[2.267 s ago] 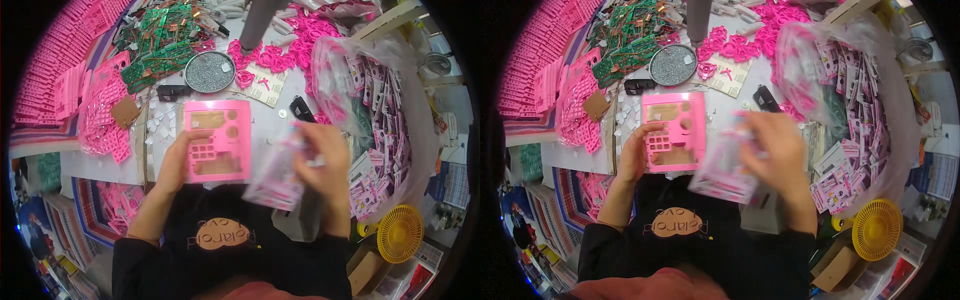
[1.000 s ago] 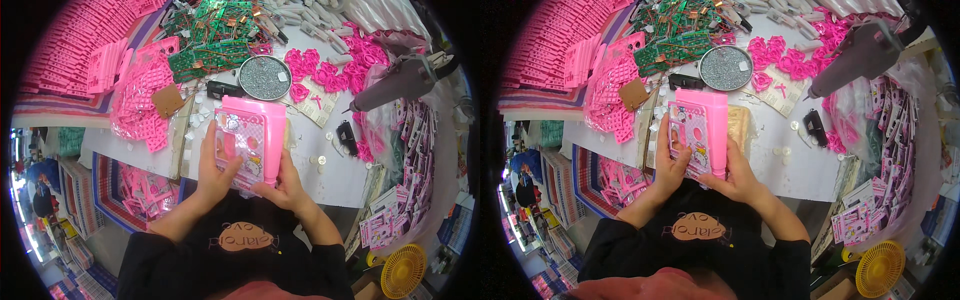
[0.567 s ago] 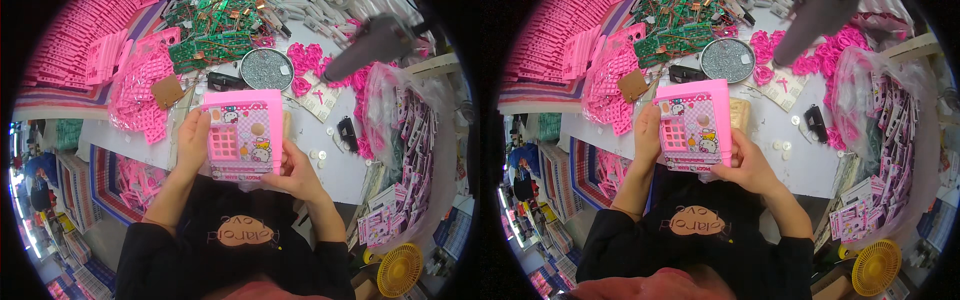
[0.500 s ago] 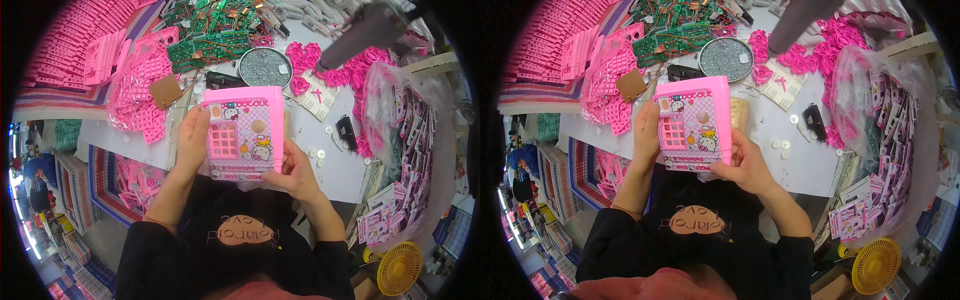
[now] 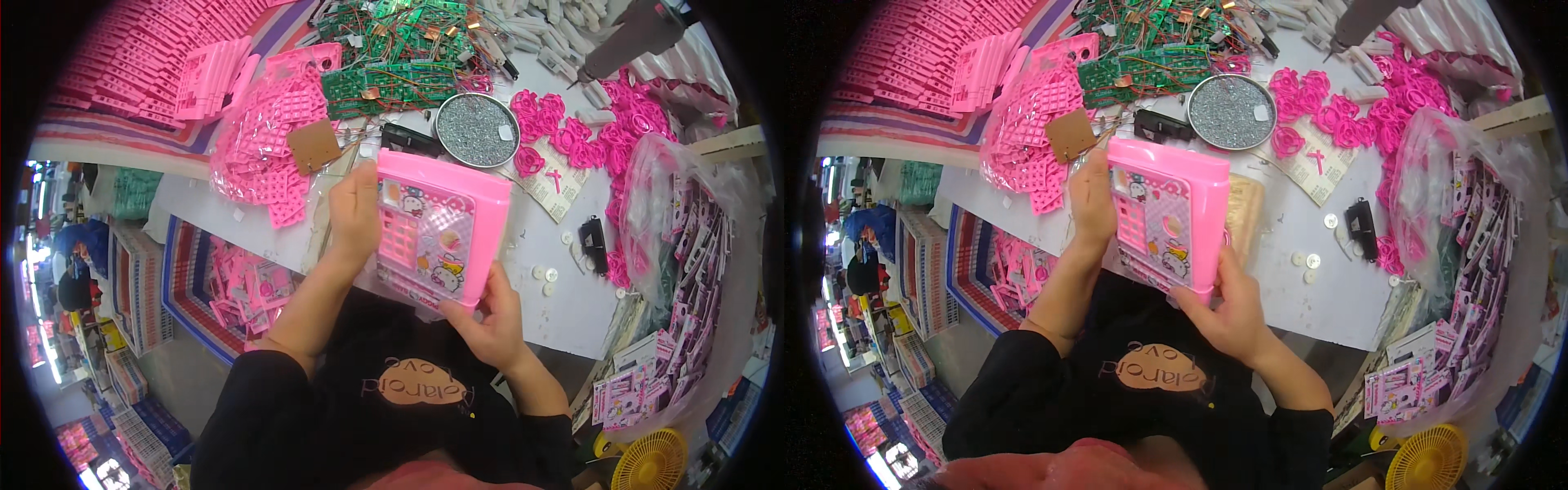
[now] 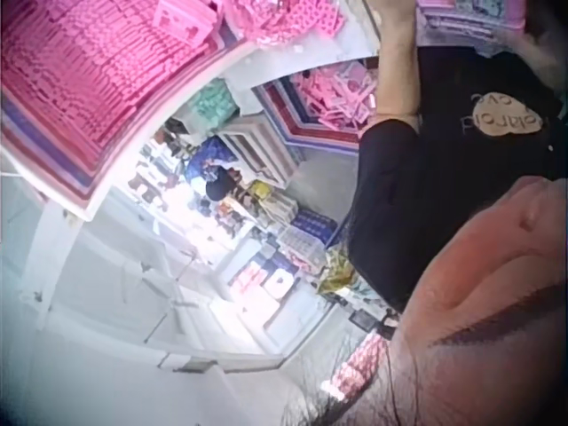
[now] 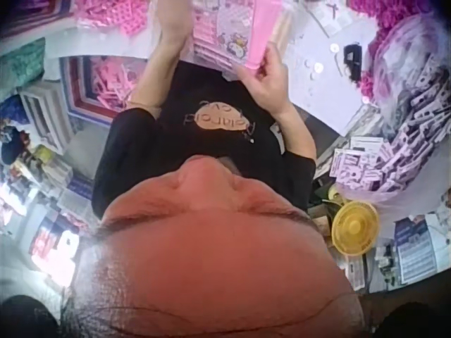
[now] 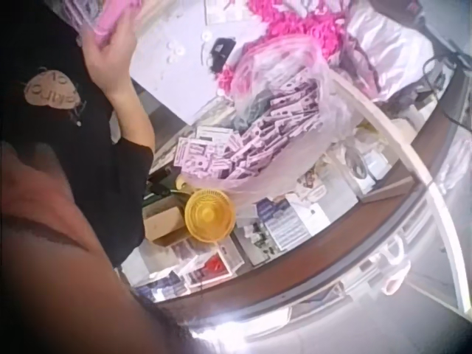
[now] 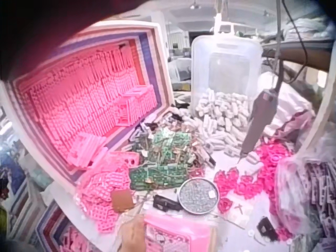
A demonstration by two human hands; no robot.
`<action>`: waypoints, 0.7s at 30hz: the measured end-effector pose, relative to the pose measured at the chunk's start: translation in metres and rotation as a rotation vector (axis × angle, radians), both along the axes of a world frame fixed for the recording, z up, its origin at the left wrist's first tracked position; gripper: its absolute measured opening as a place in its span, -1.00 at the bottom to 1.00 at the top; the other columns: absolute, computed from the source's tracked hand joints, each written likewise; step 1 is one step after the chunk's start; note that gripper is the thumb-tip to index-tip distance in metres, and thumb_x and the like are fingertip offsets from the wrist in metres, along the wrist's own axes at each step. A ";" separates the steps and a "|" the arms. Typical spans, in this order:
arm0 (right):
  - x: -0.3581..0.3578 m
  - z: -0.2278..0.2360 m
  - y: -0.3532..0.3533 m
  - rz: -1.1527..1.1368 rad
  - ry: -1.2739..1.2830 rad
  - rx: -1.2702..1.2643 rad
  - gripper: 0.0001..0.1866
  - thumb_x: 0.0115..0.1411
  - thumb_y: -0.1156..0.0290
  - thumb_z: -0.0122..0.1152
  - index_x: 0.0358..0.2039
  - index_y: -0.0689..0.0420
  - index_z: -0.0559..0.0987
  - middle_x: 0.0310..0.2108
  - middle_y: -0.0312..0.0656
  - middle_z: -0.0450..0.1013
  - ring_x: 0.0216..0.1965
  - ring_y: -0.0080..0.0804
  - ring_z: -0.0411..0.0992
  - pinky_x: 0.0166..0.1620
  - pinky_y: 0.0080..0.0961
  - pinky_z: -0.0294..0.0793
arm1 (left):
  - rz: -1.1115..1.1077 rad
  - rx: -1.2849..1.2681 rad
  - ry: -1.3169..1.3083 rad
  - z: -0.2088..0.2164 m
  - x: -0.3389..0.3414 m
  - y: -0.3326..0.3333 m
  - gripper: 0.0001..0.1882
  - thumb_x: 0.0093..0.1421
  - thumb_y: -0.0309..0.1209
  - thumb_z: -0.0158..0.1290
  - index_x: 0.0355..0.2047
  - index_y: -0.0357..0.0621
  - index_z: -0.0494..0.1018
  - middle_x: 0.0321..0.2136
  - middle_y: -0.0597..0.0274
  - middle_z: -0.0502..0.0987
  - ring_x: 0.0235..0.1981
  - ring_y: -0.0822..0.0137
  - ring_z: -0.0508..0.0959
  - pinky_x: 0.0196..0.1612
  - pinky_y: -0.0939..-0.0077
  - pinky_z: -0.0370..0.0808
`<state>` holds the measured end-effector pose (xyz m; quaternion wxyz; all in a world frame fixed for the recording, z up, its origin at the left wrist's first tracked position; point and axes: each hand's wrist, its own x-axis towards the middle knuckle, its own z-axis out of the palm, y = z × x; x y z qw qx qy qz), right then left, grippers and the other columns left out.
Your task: Assembling pink toy vending machines by installing internal components like circuit boards and mechanical parts using an electric screwdriver.
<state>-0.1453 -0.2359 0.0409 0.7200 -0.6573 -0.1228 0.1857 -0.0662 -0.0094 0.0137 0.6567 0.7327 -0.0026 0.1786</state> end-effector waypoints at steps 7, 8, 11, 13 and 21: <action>0.012 -0.010 -0.017 -0.177 0.150 0.274 -0.43 0.23 0.66 0.24 0.23 0.31 0.29 0.11 -0.06 0.46 0.12 -0.36 0.45 0.18 -0.37 0.46 | -0.188 -0.238 0.329 -0.016 -0.001 -0.002 -0.55 0.52 -0.23 -0.24 -0.36 -0.29 0.49 -0.54 0.34 0.46 -0.50 0.53 0.38 -0.41 0.49 0.35; 0.012 -0.010 -0.017 -0.185 0.165 0.293 -0.43 0.23 0.66 0.24 0.23 0.31 0.28 0.12 -0.05 0.45 0.13 -0.36 0.45 0.18 -0.36 0.45 | -0.182 -0.025 0.310 -0.028 -0.019 0.000 -0.56 0.52 -0.26 -0.24 -0.37 -0.30 0.48 -0.56 0.29 0.45 -0.51 0.49 0.38 -0.40 0.47 0.35; 0.011 -0.014 -0.012 -0.206 0.177 0.317 -0.41 0.23 0.65 0.24 0.25 0.31 0.26 0.14 -0.03 0.42 0.15 -0.34 0.43 0.20 -0.34 0.43 | -0.132 0.123 0.226 -0.019 -0.044 -0.012 -0.62 0.48 -0.34 -0.23 -0.41 -0.31 0.42 -0.57 0.14 0.42 -0.53 0.38 0.39 -0.40 0.42 0.37; 0.006 -0.015 -0.004 -0.216 0.134 0.288 -0.39 0.23 0.64 0.24 0.26 0.31 0.24 0.16 -0.03 0.40 0.17 -0.32 0.42 0.22 -0.32 0.42 | -0.117 0.128 0.202 -0.015 -0.046 -0.012 -0.65 0.46 -0.39 -0.22 -0.42 -0.31 0.41 -0.57 0.08 0.41 -0.53 0.34 0.40 -0.39 0.39 0.38; -0.005 -0.028 -0.019 -0.112 0.107 0.343 -0.32 0.21 0.67 0.25 0.31 0.30 0.21 0.20 -0.05 0.36 0.20 -0.29 0.38 0.25 -0.27 0.39 | -0.179 -0.121 0.536 0.031 -0.014 -0.005 -0.70 0.47 -0.36 -0.17 -0.29 -0.28 0.48 -0.49 0.32 0.48 -0.44 0.47 0.40 -0.30 0.47 0.39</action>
